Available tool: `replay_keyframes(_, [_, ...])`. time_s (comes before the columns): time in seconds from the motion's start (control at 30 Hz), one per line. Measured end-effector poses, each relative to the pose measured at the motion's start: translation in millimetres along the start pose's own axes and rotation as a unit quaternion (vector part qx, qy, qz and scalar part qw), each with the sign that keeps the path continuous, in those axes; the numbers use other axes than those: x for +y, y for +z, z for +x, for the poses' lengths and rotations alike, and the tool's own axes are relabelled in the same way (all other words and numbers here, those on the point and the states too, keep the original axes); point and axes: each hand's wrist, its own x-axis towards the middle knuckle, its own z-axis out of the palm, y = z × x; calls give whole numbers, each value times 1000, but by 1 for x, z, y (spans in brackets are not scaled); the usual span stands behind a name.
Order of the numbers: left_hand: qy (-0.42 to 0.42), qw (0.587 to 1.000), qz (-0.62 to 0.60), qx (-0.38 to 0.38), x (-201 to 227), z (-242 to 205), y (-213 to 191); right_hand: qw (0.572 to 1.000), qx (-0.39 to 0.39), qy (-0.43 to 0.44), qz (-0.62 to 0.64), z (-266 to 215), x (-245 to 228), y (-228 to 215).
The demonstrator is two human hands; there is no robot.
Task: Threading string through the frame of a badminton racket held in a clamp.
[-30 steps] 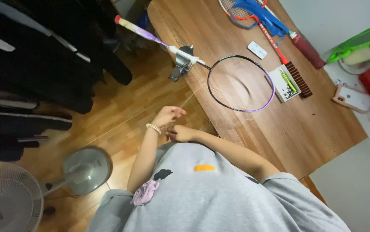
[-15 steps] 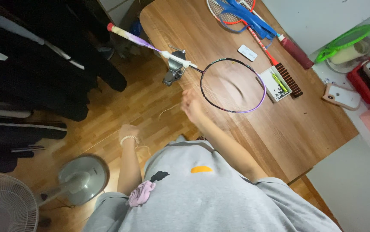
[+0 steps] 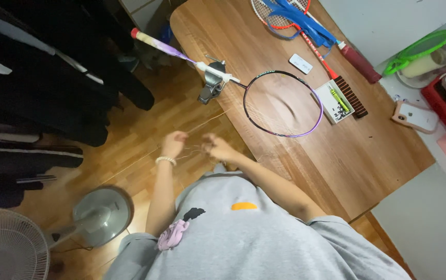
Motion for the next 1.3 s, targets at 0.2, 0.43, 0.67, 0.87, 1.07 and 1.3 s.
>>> replay_keyframes(0.2, [-258, 936, 170, 168, -83, -39, -93, 887, 203, -38, 414, 8, -48, -59])
replay_keyframes(0.43, [-123, 956, 192, 186, -12, -30, -48, 937, 179, -24, 298, 39, 27, -29])
replay_keyframes(0.67, [42, 963, -178, -197, 61, -18, 42, 954, -212, -119, -173, 27, 63, 27])
replay_keyframes(0.87, [-35, 994, -46, 88, -2, -29, -45, 986, 118, -108, 38, 23, -12, -21])
replay_keyframes(1.07, [-208, 911, 282, 215, -78, -37, -93, 884, 175, -61, 430, 36, -19, -62])
replay_keyframes(1.3, [-118, 988, 41, -93, 55, -30, -39, 923, -225, -274, -151, 19, 14, 32])
